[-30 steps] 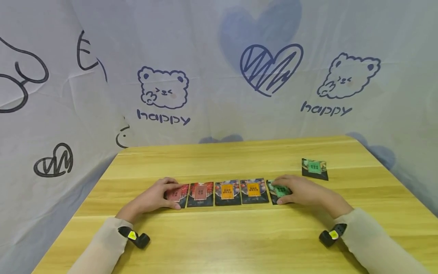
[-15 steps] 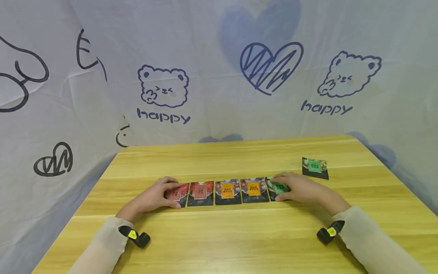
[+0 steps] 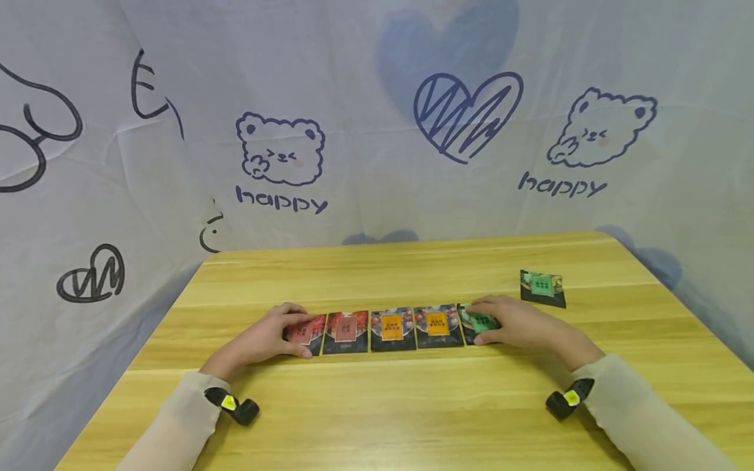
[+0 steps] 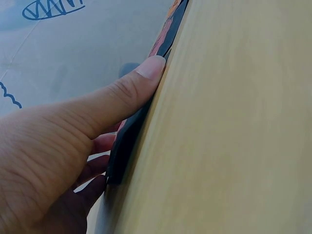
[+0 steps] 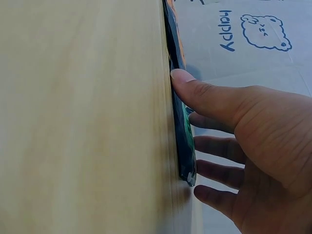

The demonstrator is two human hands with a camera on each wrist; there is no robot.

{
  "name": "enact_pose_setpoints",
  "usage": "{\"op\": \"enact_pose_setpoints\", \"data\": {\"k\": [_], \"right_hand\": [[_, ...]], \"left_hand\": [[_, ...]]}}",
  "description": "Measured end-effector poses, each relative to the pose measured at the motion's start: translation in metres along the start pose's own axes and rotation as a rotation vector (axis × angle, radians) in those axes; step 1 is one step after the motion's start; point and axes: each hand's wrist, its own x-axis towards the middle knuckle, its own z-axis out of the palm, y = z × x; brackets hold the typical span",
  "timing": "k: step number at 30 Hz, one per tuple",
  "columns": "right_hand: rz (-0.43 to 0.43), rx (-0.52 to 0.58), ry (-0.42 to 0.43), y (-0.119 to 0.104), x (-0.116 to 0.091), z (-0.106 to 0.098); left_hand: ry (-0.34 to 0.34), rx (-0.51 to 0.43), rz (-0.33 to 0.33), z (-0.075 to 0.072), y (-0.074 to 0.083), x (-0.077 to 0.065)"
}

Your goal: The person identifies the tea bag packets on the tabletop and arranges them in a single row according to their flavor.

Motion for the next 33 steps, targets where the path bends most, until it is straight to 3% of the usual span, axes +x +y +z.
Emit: {"op": "enact_pose_setpoints", "data": {"k": [18,33], "right_hand": [[-0.028,-0.029,0.066,0.000,-0.001,-0.006],[0.067,0.024,0.165,0.019,-0.008,-0.021]], "left_hand": [[-0.001,0.005,0.016,-0.001,0.002,0.001],[0.000,0.007,0.007,0.000,0.000,0.000]]}}
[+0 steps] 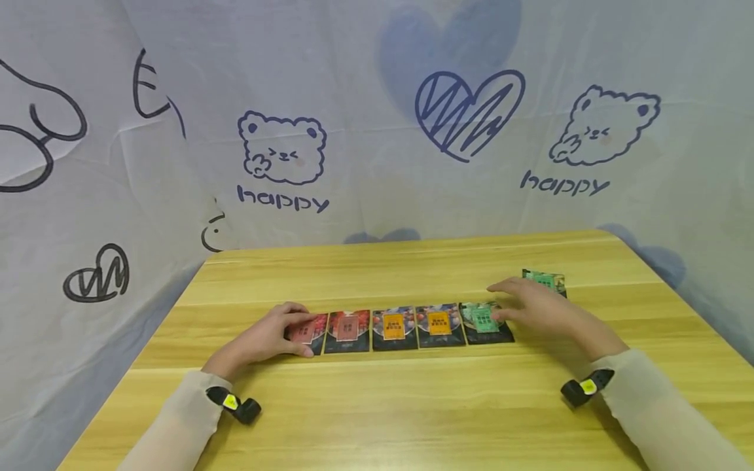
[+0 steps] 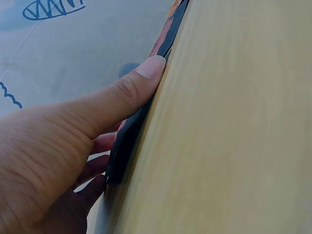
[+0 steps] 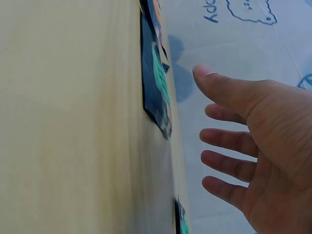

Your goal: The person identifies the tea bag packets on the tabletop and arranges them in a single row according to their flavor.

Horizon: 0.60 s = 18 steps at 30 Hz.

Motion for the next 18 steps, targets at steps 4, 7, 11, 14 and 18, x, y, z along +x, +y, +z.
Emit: {"op": "enact_pose_setpoints", "data": {"k": [4,7,11,14,18], "right_hand": [[0.022,-0.010,0.032,0.008,-0.001,-0.004],[0.043,-0.028,0.040,0.016,-0.001,-0.006],[0.070,-0.043,0.049,0.028,-0.002,-0.007],[0.086,-0.033,0.057,0.035,-0.004,-0.009],[0.097,-0.013,0.063,0.048,-0.007,-0.011]], "left_hand": [[0.000,0.002,0.001,0.001,0.000,0.000],[0.001,-0.004,-0.002,0.001,0.000,0.000],[0.000,-0.007,-0.005,0.003,0.000,-0.001],[0.001,-0.006,-0.001,0.003,0.000,-0.002],[0.006,-0.005,0.006,0.003,-0.001,-0.001]]}}
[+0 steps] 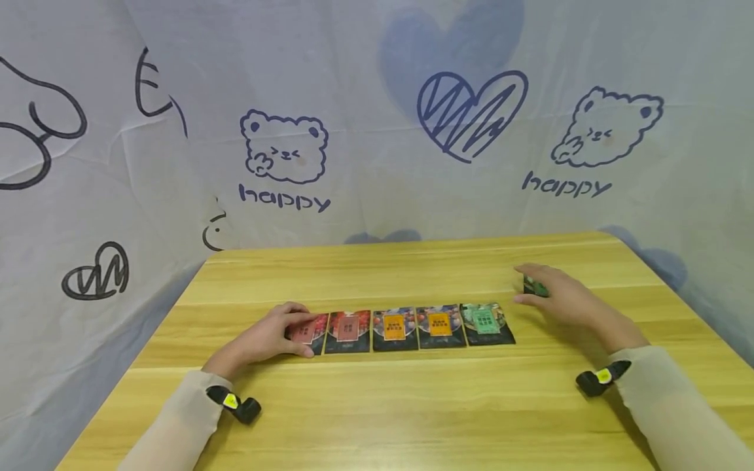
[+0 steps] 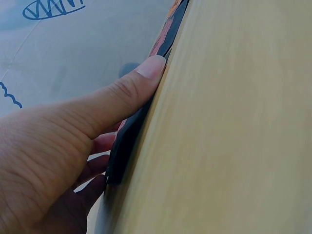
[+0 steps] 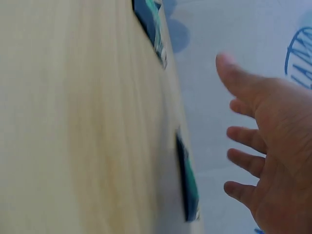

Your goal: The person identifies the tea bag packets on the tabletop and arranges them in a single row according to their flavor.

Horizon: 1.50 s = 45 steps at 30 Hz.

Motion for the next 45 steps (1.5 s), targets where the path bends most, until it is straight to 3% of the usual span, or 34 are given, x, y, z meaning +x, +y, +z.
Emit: {"op": "enact_pose_setpoints", "data": {"k": [11,21,36,45], "right_hand": [[0.050,0.133,-0.061,0.027,0.001,0.000],[0.134,0.151,-0.117,0.038,0.000,0.000],[0.107,-0.002,-0.110,0.036,0.001,0.006],[0.089,-0.006,-0.088,0.036,0.000,0.007]], "left_hand": [[0.005,0.005,-0.007,-0.001,0.000,0.000],[-0.005,0.003,-0.005,-0.001,0.001,0.000],[-0.001,0.014,0.005,0.000,-0.001,0.000],[0.001,0.015,0.001,-0.002,0.000,-0.002]]}}
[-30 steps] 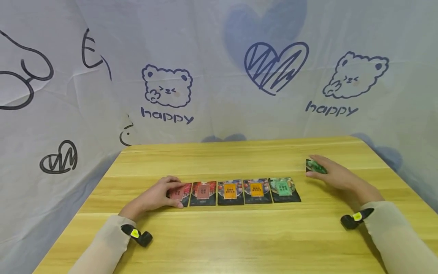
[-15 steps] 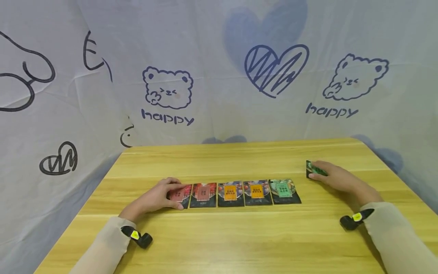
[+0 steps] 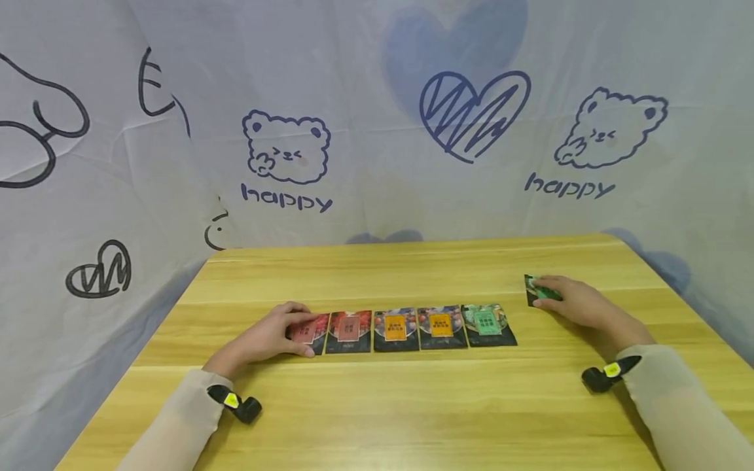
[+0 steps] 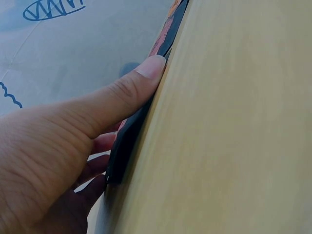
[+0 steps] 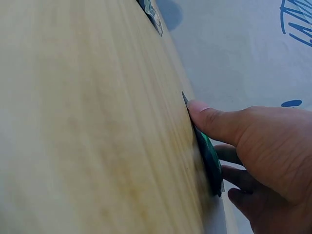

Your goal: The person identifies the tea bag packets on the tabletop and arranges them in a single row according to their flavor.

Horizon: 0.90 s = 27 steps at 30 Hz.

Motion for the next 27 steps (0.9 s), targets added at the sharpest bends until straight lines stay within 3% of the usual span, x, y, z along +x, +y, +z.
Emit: {"op": "enact_pose_setpoints", "data": {"k": [27], "right_hand": [[-0.002,0.043,0.005,-0.0054,-0.0070,-0.0025]], "left_hand": [[-0.008,-0.005,-0.010,-0.0005,-0.0008,0.0003]]}}
